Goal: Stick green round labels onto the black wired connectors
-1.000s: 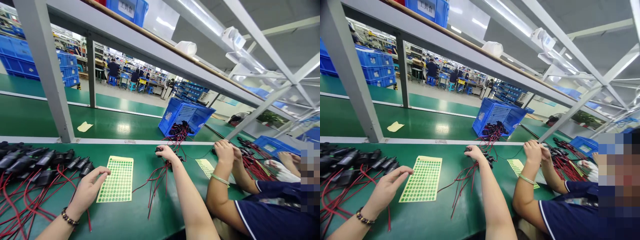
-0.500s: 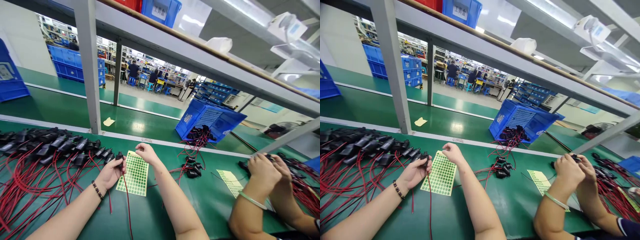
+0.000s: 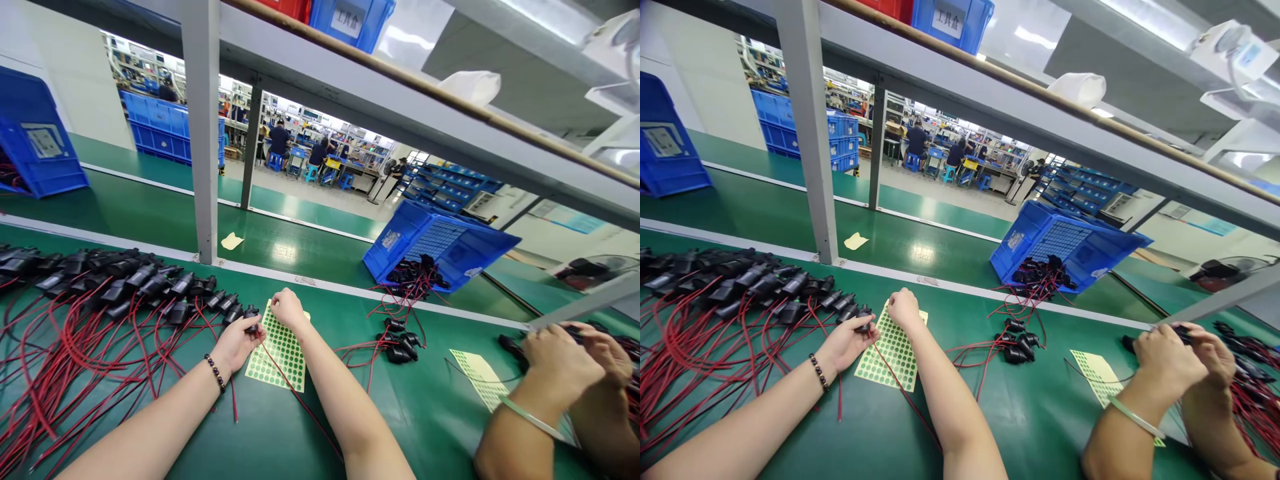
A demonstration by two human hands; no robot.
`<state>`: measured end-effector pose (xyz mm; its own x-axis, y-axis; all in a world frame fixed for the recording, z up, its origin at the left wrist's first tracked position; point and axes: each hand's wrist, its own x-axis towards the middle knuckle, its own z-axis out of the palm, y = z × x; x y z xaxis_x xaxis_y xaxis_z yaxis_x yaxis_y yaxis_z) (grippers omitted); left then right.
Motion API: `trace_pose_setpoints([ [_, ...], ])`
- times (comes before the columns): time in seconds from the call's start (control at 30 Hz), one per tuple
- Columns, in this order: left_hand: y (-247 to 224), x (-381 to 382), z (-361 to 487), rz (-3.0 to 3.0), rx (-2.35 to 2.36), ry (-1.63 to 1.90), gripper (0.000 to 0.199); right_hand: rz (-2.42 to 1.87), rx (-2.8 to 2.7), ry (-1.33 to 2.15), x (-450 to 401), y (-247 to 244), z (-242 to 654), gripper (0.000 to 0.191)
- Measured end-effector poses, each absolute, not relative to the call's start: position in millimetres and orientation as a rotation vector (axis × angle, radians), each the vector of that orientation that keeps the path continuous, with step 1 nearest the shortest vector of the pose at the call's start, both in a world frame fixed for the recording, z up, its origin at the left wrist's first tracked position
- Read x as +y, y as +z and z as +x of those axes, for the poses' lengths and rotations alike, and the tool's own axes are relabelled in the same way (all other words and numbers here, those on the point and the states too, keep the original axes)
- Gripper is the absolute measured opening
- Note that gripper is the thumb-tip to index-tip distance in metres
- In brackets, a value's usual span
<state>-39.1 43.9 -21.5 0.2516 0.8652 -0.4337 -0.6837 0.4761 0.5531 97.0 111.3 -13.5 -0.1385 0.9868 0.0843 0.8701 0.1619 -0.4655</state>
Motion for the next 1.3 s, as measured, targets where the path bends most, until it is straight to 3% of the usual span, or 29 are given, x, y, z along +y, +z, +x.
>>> trace_pose_setpoints([
  [0.43,-3.5,27.0,-36.2,0.579,0.574,1.06,0.004,-1.343,-1.651,0.853,43.2,27.0,129.3,0.01],
  [0.67,0.1,7.5,-29.6,1.199,0.689,1.05,0.03,-1.028,-1.232,1.166,-9.8,35.9,122.2,0.01],
  [1.3,-1.9,4.8,-27.2,1.684,0.905,0.997,0.024,-1.157,-1.482,0.868,-15.7,19.5,109.0,0.01],
])
